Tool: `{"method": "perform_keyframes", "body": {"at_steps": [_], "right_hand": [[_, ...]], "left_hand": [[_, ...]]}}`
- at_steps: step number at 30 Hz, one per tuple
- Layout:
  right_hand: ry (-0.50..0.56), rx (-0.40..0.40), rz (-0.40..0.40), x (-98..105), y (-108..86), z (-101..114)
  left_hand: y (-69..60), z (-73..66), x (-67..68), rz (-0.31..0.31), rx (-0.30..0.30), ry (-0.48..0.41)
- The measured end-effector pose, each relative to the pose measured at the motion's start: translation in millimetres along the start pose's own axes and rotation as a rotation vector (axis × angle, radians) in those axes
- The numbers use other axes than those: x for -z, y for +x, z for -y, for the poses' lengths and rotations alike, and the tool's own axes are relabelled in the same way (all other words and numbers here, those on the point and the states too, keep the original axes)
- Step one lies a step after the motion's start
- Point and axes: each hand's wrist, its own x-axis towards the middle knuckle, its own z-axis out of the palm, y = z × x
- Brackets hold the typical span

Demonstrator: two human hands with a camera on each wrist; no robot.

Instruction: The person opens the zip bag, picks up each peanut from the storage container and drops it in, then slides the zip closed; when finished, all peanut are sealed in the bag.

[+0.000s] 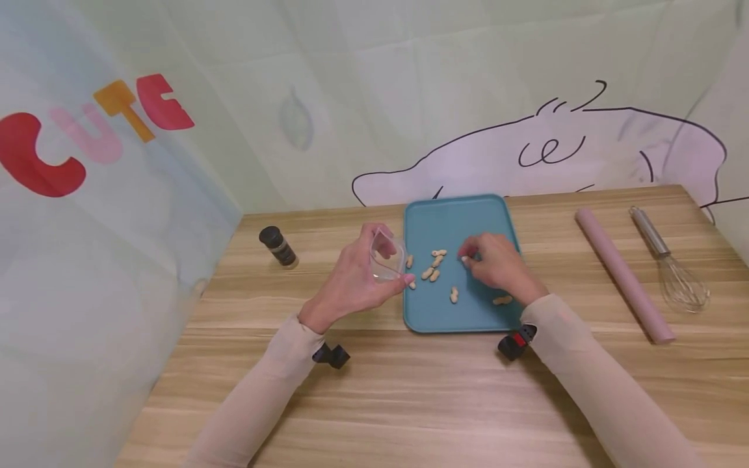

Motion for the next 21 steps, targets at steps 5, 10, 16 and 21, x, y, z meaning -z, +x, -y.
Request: {"method": "perform_keyframes", "body": {"at_steps": [5,10,16,21], "right_hand": [[0.037,0.026,-0.07,6.3,-4.3,11.0],[0.078,0.074,-0.179,15.6,-12.8,29.9],[0.15,0.136,-0.258,22.8,-27.1,53.4],[0.264,0.175,-0.285,25.9,-38.6,75.9]], "left_hand": [[0.1,0.8,0.0,0.003,0.009,-0.005],[0.1,1.3,0.0,0.008,0.009,-0.004],[-0.5,0.7,0.1,0.012,0.005,-0.009],[-0.4,1.3,-1.4,0.018,-0.011,-0.027]]}}
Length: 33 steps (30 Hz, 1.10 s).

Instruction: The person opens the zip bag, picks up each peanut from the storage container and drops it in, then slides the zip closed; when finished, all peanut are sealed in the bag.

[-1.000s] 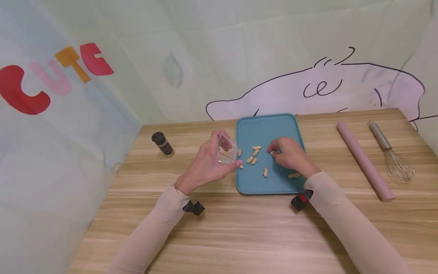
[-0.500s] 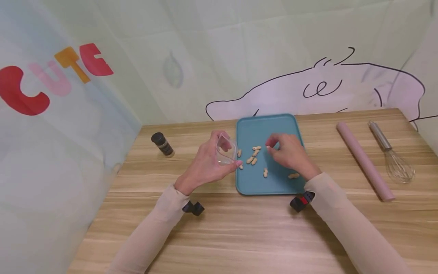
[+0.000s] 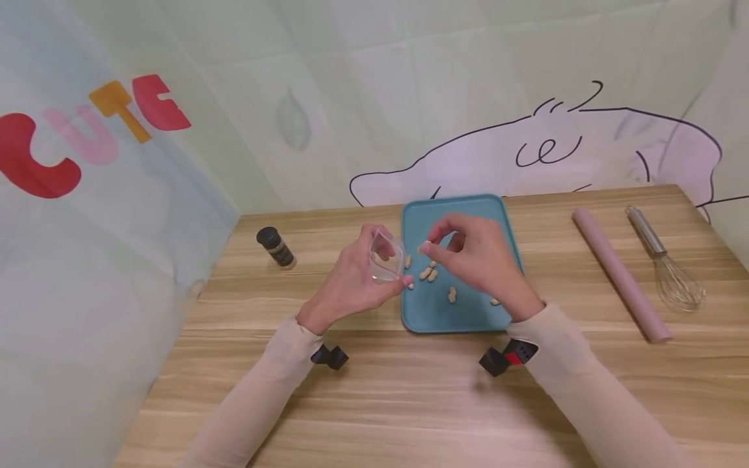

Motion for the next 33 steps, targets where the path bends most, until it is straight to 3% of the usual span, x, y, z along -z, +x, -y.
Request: {"method": "perform_keyframes", "body": {"at_steps": [4,8,33], "right_hand": [[0.095,0.035,-0.023,-4.7,-3.2,14.0],[0.145,0.054,0.012,-12.0,-3.9,20.0],[0.202,0.032,0.087,-20.3,-4.5,21.5]], "left_hand": [[0.6,-0.1,-0.9,0.003,-0.019,-0.01],[0.6,-1.0,-1.3,0.01,-0.029,-0.008],[-0.9,-0.6,-3.7,0.014,-0.045,-0.021]]}}
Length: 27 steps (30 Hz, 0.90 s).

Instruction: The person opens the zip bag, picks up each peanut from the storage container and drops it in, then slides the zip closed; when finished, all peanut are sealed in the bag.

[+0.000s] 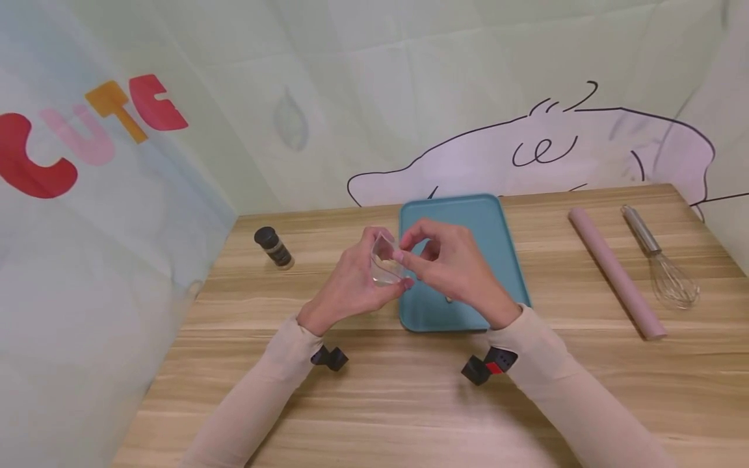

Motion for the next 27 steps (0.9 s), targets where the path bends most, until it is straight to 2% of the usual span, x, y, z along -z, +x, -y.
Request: {"method": "perform_keyframes", "body": {"at_steps": [6,13,21,27], "right_hand": [[0.008,-0.011,0.0,5.4,-2.9,-2.9],[-0.091,-0.044,-0.008,19.0,-8.4,-11.3],[-0.246,-0.138,0.135,24.8,-14.8,-42.4],[-0.327,-0.165,0.226,19.8,-17.2,-66.8]], "left_hand": [[0.0,0.1,-0.4,-0.005,-0.003,0.016],[0.5,-0.4,-0.1,-0.002,0.021,0.028],[0.8,-1.3,0.2,0.008,0.039,0.031],[0.9,-1.2,-0.4,0.008,0.05,0.032]]}}
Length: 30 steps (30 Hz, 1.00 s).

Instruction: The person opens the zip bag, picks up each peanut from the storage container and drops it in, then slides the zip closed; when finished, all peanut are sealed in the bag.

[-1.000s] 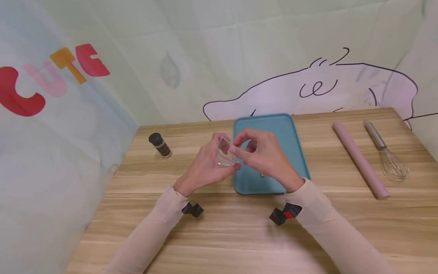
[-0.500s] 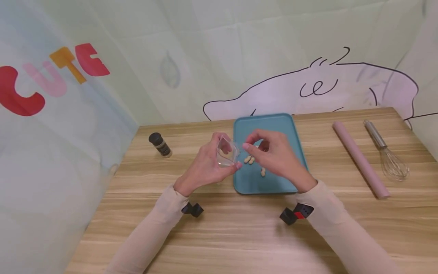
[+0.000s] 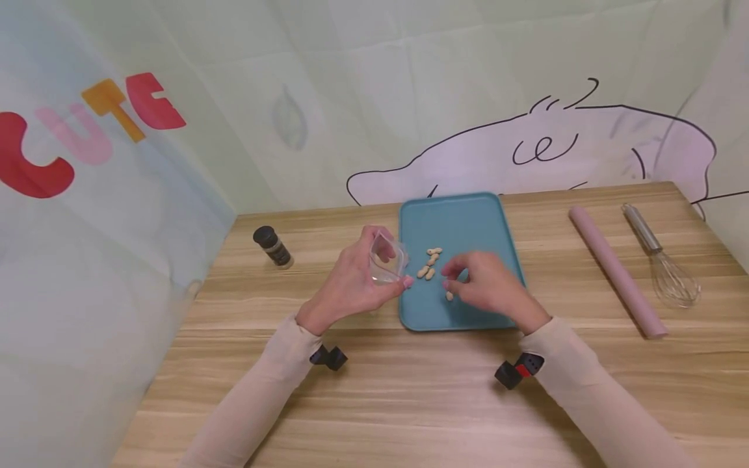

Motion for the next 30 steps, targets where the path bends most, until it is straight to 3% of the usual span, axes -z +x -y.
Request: {"method": "perform_keyframes", "body": {"at_steps": [8,18,24,30], "right_hand": [[-0.111,-0.033,0.027,-10.7,2.4,-5.9],[-0.131,-0.04,0.007,-15.5,3.5,-8.6],[-0.049,-0.021,-0.076,-10.6,4.0,-5.2],[0.014,-0.006,-0.209,5.1,-1.5,15.3]], "left_hand": [[0.9,-0.2,-0.2,0.002,-0.014,-0.001],[1.4,-0.6,-0.8,0.002,-0.008,0.006],[0.6,-1.5,-0.8,0.007,0.011,-0.008],[0.1,-2.2,-1.5,0.011,0.015,-0.012]]}}
